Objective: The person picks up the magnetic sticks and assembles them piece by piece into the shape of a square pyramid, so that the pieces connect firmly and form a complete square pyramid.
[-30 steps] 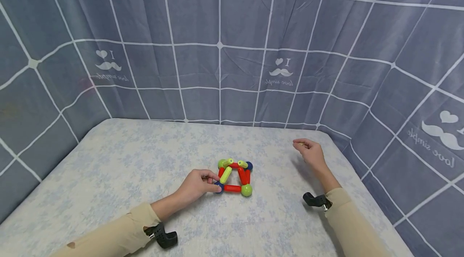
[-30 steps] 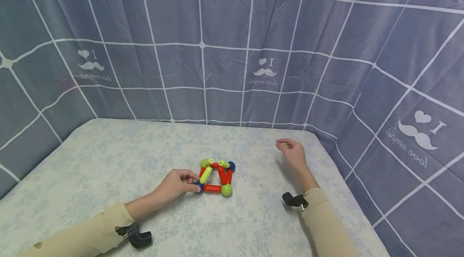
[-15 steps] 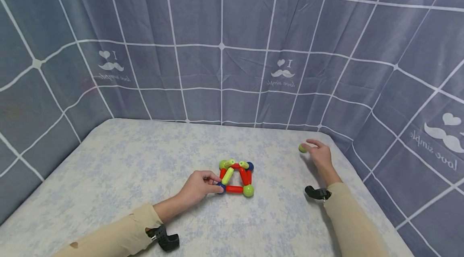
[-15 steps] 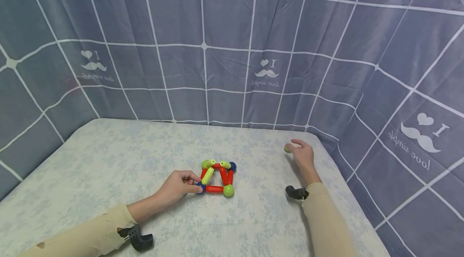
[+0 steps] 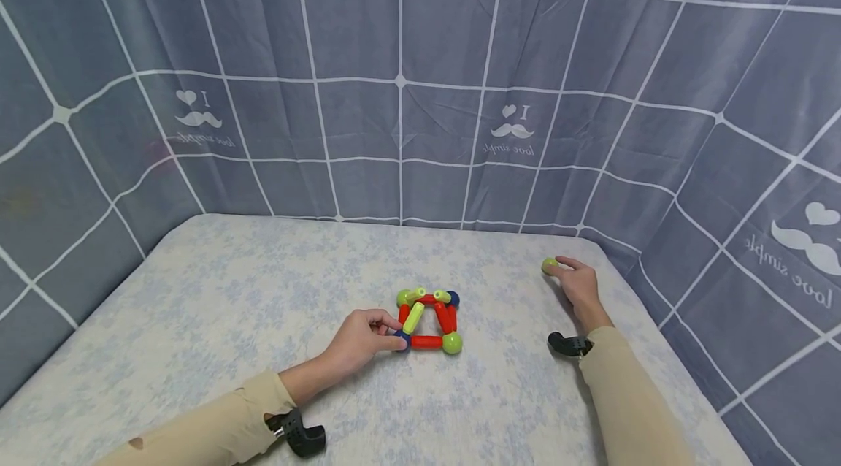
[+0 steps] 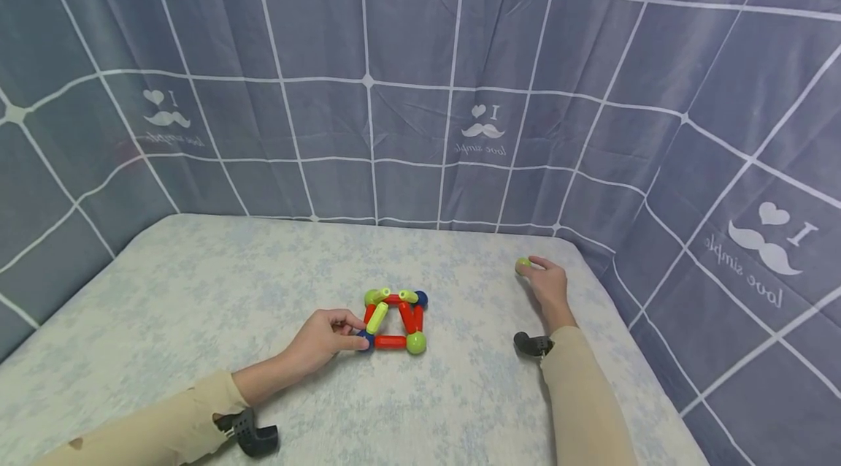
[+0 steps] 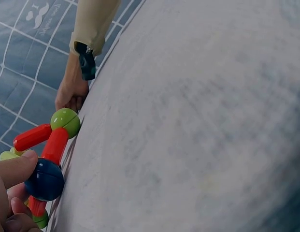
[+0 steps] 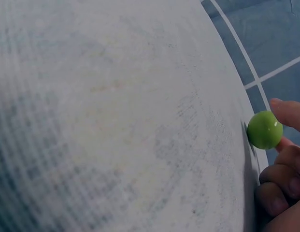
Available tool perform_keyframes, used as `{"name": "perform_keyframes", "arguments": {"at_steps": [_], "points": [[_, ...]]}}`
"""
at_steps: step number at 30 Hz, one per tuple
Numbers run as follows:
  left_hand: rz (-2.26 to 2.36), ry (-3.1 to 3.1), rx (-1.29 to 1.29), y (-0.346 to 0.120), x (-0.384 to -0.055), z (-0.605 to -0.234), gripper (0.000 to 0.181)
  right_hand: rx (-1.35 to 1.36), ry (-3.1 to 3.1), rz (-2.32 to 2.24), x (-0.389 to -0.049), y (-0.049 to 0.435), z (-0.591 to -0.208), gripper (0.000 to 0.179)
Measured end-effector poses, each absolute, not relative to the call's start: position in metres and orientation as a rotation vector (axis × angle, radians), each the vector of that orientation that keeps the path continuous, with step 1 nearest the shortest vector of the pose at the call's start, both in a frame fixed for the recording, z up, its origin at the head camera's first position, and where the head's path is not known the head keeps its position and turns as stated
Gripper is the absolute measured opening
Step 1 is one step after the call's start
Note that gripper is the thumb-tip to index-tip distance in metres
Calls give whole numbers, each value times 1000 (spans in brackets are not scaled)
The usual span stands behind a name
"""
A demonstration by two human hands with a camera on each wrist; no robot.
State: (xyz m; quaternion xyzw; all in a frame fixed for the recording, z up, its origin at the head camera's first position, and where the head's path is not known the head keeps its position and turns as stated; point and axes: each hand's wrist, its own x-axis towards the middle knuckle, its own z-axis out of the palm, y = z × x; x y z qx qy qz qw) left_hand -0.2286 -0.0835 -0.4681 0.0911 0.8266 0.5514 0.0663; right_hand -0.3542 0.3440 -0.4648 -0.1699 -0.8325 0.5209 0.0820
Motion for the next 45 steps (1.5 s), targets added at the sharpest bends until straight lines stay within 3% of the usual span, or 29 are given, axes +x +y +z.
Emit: {"name": "perform_keyframes", "arguments": {"at_steps": [23, 45], "points": [[1663, 2536, 282, -79, -226, -471, 23, -577, -2556, 1445, -358, 342, -470, 56], [1658, 2530, 300, -80, -226, -469, 23, -242, -2697, 1486, -337, 315, -455, 55]]}}
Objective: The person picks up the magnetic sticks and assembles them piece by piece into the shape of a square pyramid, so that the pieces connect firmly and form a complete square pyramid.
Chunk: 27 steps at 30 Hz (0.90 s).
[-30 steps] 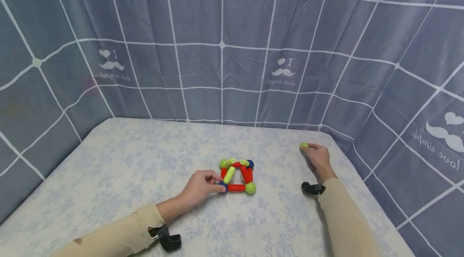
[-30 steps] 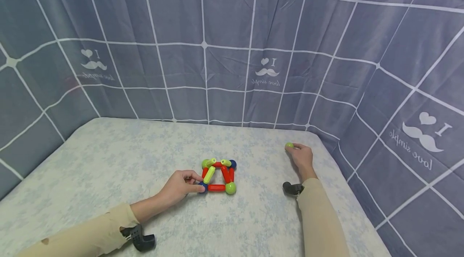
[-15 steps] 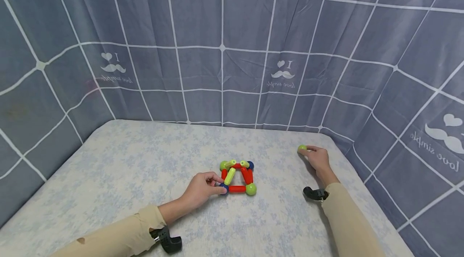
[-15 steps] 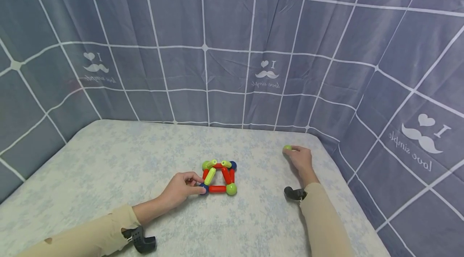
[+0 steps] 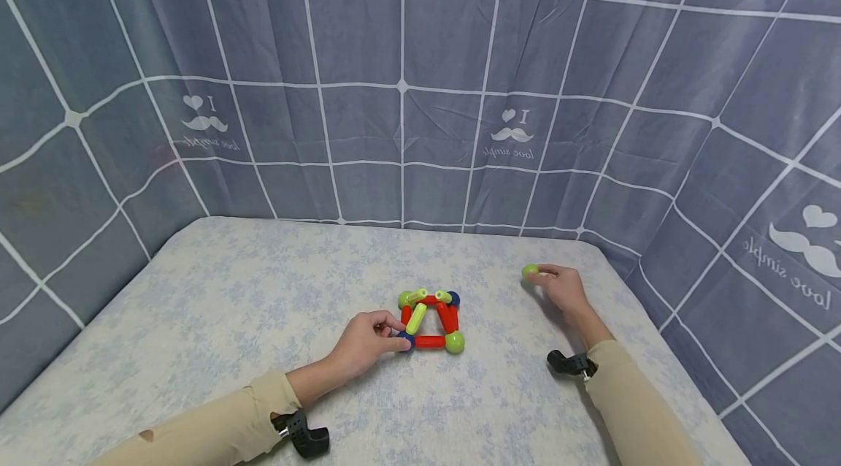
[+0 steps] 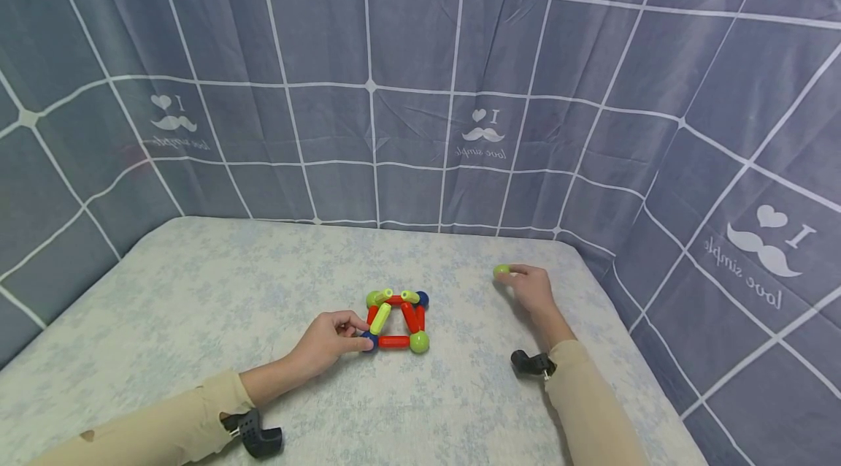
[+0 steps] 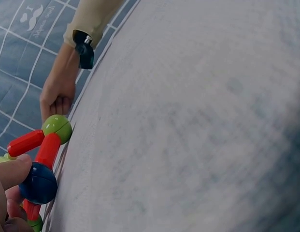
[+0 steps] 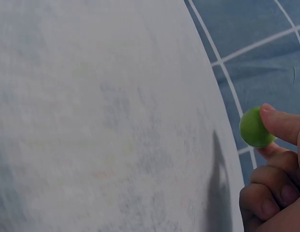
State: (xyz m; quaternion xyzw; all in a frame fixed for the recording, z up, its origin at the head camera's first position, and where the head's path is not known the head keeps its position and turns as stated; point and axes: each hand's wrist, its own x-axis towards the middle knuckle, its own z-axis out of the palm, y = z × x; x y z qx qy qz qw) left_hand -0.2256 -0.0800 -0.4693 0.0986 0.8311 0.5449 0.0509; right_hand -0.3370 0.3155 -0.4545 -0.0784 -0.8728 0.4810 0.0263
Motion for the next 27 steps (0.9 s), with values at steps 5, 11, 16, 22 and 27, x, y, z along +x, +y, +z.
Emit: {"name": "perform_keyframes", "arguments": {"at_steps": [5, 11, 16, 22, 27], "points": [[1654, 2533, 288, -80, -226, -469, 23, -141, -2724, 1471, -331, 305, -447, 58], [1659, 2526, 296, -80, -226, -470, 22, -66, -2752, 1455, -321, 285, -436, 57], [1662, 2522, 301, -80, -226, -470, 22, 11, -2738, 1469, -314, 268, -428, 50], [1664, 2520, 311, -80, -225, -470, 22, 81, -2735, 1566, -308, 250, -422, 51], [1668, 2514, 316, -81, -225, -469, 22, 121, -2745, 1597, -302, 236, -417, 50]]}}
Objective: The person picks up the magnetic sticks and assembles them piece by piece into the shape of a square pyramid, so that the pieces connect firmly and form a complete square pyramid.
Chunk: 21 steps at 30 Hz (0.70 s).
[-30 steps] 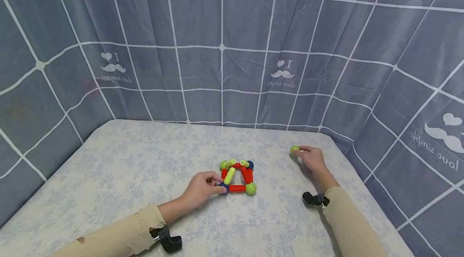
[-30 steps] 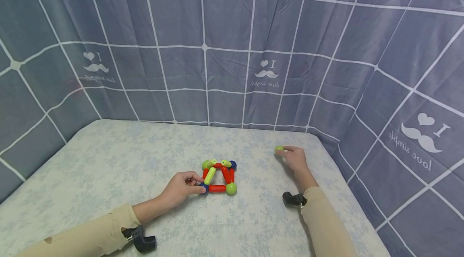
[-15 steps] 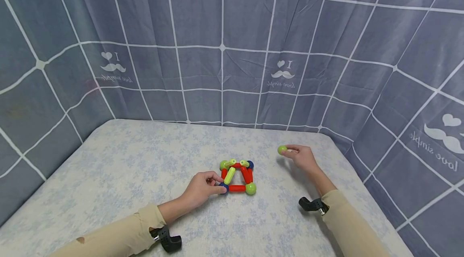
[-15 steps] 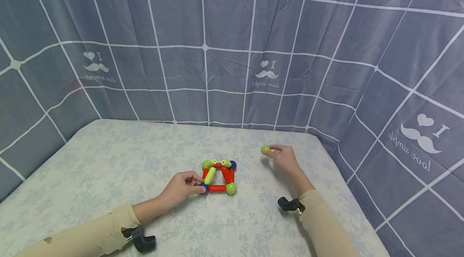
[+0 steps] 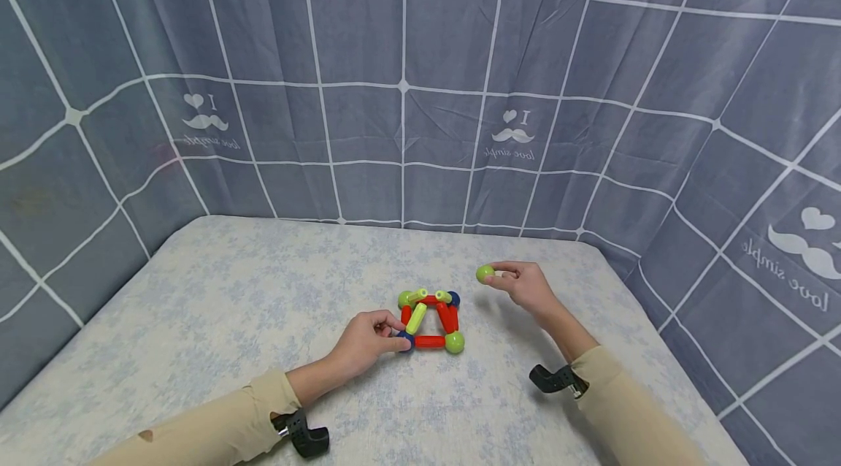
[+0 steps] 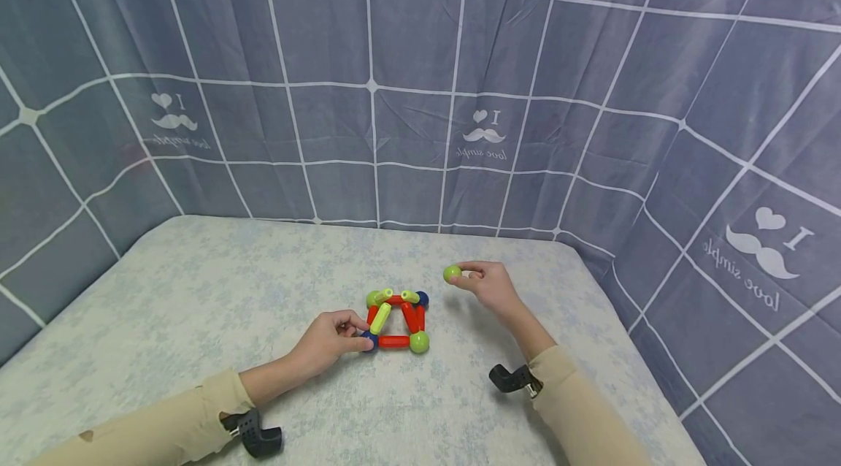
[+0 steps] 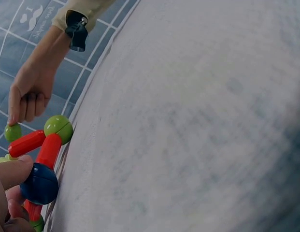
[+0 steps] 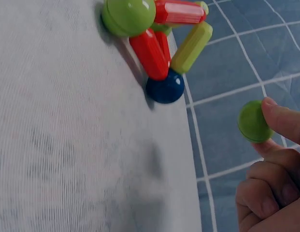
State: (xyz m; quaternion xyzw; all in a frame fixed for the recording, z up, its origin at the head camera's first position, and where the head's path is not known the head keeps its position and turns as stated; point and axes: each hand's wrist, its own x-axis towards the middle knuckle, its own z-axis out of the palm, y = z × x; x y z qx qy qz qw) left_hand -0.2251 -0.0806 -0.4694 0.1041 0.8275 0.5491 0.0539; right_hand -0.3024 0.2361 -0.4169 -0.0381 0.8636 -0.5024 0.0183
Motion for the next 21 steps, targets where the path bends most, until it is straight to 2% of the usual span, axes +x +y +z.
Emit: {"name": "perform_keyframes", "arguments": {"at_steps": [21], "points": [[1654, 2519, 303, -80, -225, -469, 23, -469, 2576, -1554, -281, 175, -406, 33]]}}
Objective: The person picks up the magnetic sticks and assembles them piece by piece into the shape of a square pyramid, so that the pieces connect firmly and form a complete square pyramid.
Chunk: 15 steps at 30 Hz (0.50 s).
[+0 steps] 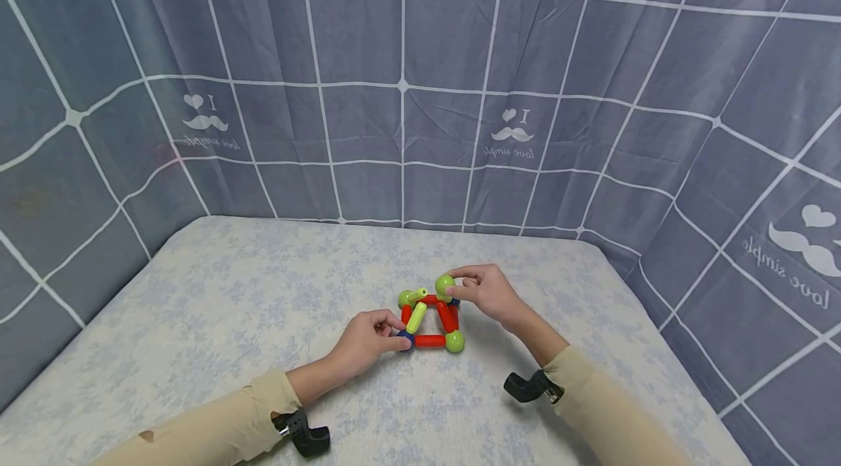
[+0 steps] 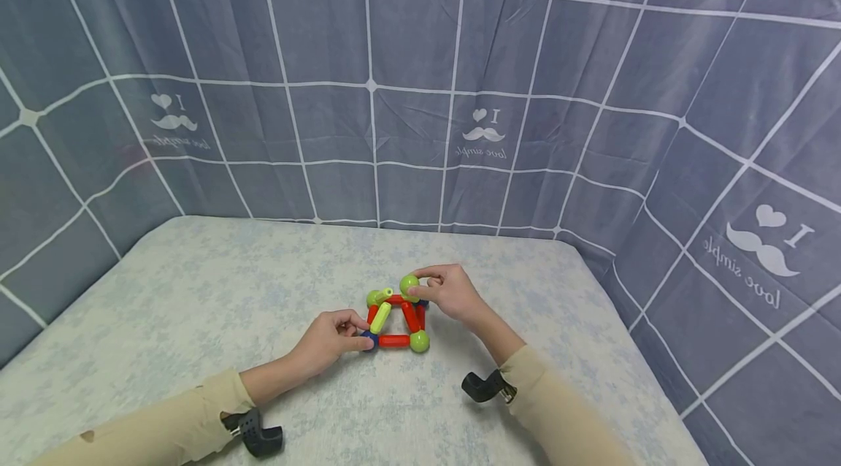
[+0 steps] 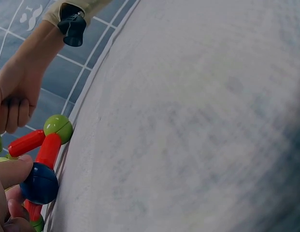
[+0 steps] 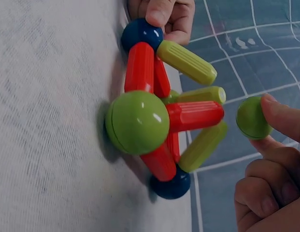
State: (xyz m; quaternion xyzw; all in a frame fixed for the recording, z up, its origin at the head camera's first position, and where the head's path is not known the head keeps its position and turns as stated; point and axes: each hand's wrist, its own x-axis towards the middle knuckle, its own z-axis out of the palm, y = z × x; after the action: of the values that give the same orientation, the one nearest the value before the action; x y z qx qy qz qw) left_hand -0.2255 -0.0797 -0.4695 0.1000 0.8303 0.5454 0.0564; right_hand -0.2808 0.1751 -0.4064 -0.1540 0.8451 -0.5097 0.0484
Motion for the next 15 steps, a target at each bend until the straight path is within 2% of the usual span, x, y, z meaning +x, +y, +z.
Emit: {"name": "perform_keyframes", "arguments": {"at_steps": [15], "points": [[1664, 2509, 320, -80, -224, -468, 22, -486, 2548, -1506, -277, 162, -414, 32]]}}
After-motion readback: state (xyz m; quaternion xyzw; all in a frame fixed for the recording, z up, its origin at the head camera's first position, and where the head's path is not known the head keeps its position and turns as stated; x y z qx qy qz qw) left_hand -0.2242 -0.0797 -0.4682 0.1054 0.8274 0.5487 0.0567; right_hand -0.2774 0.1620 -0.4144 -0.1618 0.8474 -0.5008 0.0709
